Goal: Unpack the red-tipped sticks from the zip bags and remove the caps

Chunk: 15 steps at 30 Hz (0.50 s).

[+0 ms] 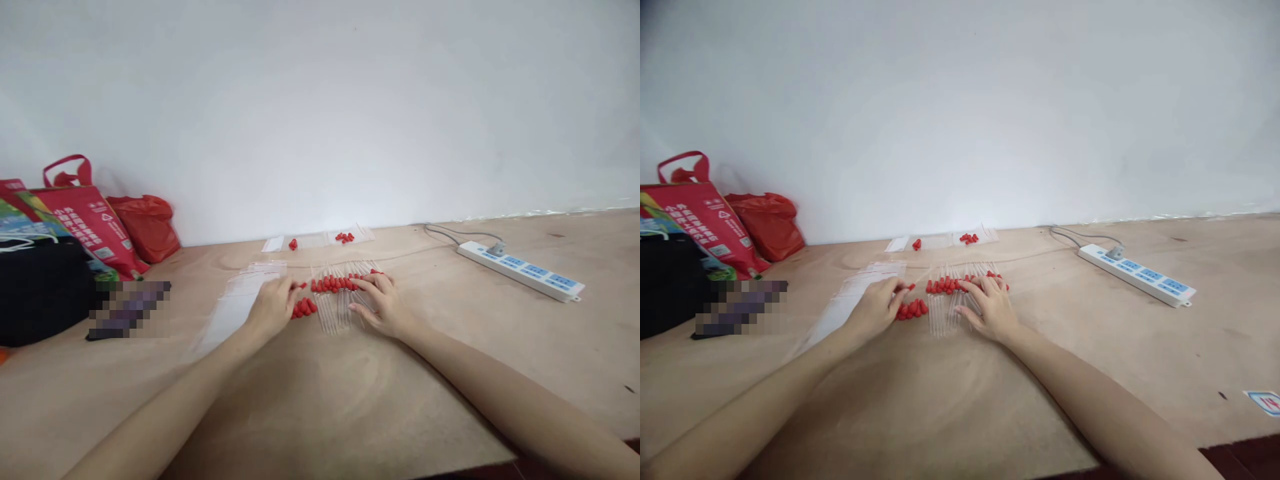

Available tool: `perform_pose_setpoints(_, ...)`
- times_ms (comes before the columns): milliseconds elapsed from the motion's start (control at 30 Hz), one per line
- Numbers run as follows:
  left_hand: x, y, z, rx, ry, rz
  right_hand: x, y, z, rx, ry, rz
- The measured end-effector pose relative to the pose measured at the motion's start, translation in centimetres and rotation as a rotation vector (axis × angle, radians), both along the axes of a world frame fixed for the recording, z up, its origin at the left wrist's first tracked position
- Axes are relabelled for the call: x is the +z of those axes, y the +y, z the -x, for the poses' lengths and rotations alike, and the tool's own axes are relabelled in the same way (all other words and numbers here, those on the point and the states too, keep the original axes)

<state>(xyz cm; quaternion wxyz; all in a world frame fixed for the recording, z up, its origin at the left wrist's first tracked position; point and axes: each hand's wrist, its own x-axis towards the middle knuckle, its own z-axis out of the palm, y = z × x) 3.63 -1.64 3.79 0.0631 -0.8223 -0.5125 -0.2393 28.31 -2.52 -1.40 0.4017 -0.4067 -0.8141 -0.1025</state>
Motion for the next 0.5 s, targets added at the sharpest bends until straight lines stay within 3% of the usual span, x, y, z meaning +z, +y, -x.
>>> perform_pose_setpoints(133,-2.1,-2.1,-1.0,-0.263,0.142,-0.278,0.2,-0.8,1.6,0.008,-0.010,-0.114)
perform_pose_setpoints(333,-3.5,-2.5,-1.3,-0.275,0.196,-0.442,0.2,-1.5,2.5,-0.070,0.124,-0.230)
perform_pose_setpoints(500,-4.1,-2.4,-1.3,-0.342,0.236,-0.543,0.2,-1.3,2.7,0.046,-0.139,-0.228)
